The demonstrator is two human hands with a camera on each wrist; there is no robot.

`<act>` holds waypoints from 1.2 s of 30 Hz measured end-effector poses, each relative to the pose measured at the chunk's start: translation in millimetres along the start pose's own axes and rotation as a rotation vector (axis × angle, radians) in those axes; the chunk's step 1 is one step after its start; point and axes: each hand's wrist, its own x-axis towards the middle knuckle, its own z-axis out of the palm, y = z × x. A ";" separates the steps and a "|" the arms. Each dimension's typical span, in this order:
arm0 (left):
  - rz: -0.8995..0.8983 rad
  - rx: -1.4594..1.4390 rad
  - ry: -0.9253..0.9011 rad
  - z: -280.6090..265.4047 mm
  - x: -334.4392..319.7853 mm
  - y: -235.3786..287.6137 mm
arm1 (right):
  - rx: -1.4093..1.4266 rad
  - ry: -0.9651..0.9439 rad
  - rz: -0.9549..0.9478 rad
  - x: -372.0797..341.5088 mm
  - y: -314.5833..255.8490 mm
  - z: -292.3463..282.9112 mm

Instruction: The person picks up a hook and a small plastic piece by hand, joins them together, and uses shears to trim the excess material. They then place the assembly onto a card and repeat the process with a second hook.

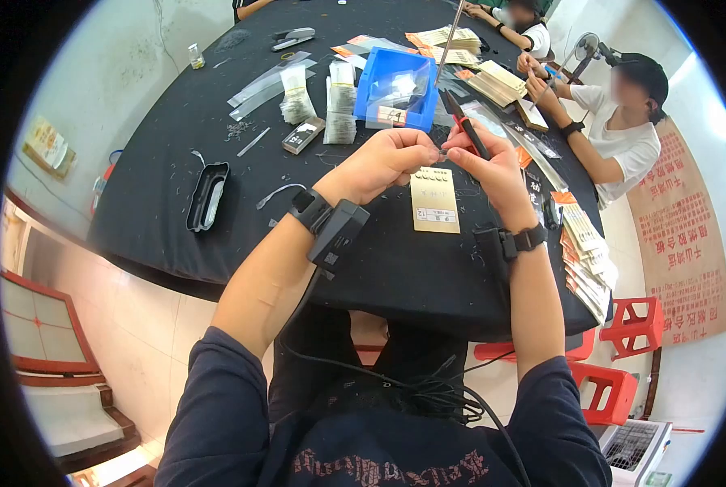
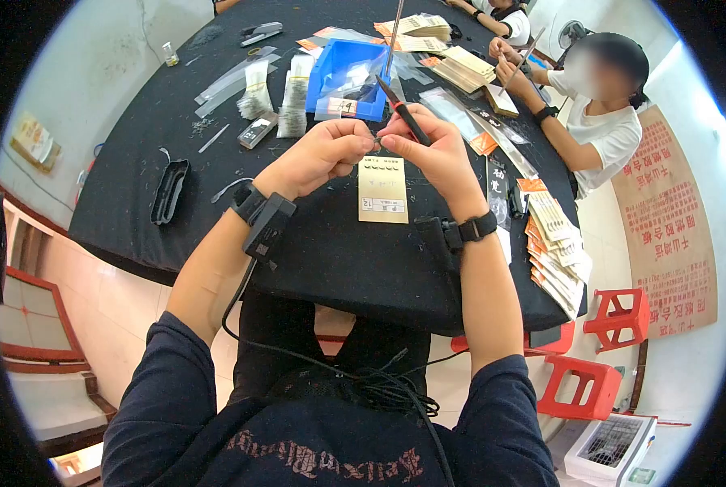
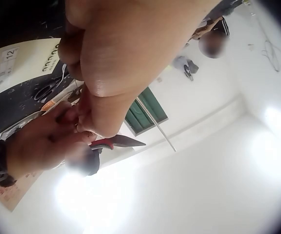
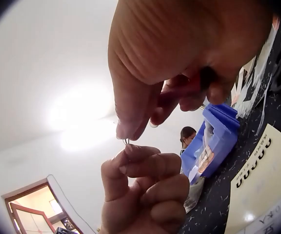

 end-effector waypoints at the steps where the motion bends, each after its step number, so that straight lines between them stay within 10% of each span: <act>1: 0.000 -0.008 -0.005 0.1 0.3 -0.5 | 0.015 0.009 -0.005 -0.1 -0.3 1.1; 36: 0.014 0.017 -0.039 2.2 -0.1 -0.3 | -0.154 0.035 -0.120 0.2 -0.4 -0.6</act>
